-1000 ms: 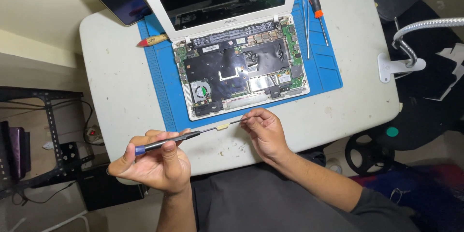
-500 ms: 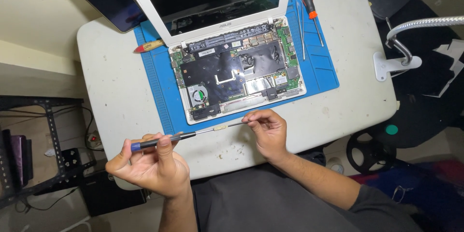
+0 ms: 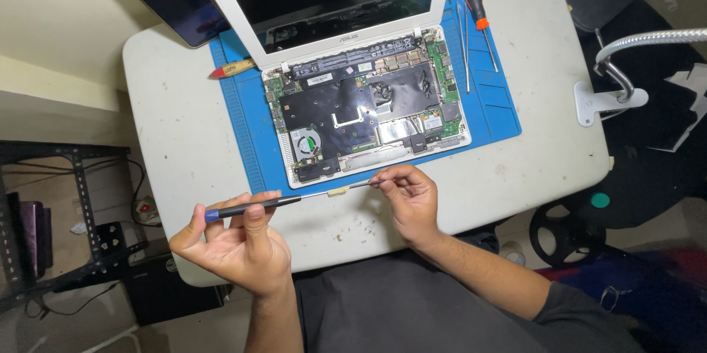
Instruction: Repairing a laptop by connecting internal ribbon cables, installing the battery, and using a screwdriver to secure components.
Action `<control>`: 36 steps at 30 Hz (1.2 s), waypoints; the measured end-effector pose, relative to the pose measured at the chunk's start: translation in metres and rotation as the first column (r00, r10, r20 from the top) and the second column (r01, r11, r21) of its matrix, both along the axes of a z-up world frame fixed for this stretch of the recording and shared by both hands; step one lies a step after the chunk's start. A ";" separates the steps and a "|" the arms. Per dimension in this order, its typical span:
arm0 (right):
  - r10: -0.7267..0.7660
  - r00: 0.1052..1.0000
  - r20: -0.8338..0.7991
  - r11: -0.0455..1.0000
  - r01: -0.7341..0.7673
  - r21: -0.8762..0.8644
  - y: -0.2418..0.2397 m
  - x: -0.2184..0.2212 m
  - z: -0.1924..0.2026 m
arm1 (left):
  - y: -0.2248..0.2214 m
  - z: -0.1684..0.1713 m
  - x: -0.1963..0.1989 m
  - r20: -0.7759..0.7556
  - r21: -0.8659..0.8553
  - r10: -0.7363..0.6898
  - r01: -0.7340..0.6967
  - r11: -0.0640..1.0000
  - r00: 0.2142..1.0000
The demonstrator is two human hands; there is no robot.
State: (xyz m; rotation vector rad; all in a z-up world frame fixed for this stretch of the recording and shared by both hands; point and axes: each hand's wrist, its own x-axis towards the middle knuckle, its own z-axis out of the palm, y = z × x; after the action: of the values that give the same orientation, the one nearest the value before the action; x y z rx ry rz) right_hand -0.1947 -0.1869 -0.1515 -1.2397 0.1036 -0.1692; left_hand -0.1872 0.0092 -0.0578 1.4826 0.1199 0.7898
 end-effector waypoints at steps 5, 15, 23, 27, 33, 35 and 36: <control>0.028 0.991 -0.128 0.987 -0.007 0.161 0.001 -0.001 -0.008 | 0.004 -0.004 -0.001 0.057 0.050 -0.048 0.046 0.998 0.997; -0.018 0.970 -0.243 0.974 0.073 0.216 0.010 0.004 -0.010 | 0.017 -0.037 0.000 0.202 -0.066 -0.155 0.171 0.983 0.967; -0.029 0.987 -0.158 0.994 0.046 0.101 0.002 0.009 -0.012 | 0.013 -0.028 0.002 0.142 -0.068 -0.102 0.112 0.991 0.985; 0.041 0.974 -0.222 0.973 0.012 0.231 0.000 0.012 -0.016 | 0.016 -0.028 0.006 0.172 -0.054 -0.164 0.175 0.983 0.971; 0.108 0.970 -0.219 0.945 -0.032 0.325 0.000 0.016 -0.004 | 0.012 -0.011 0.016 0.262 0.025 -0.253 0.256 0.966 0.931; 0.104 0.981 -0.163 0.951 -0.050 0.306 -0.005 0.020 -0.009 | 0.008 -0.006 0.020 0.273 0.038 -0.271 0.271 0.962 0.923; 0.105 0.988 -0.111 0.955 -0.070 0.287 -0.007 0.021 -0.011 | 0.007 -0.004 0.021 0.278 0.052 -0.285 0.281 0.958 0.917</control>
State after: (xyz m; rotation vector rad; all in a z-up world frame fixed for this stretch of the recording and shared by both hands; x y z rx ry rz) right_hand -0.1738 -0.1937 -0.1623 -0.9661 0.1749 0.0018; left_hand -0.1663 0.0167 -0.0615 1.3431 -0.3112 0.7566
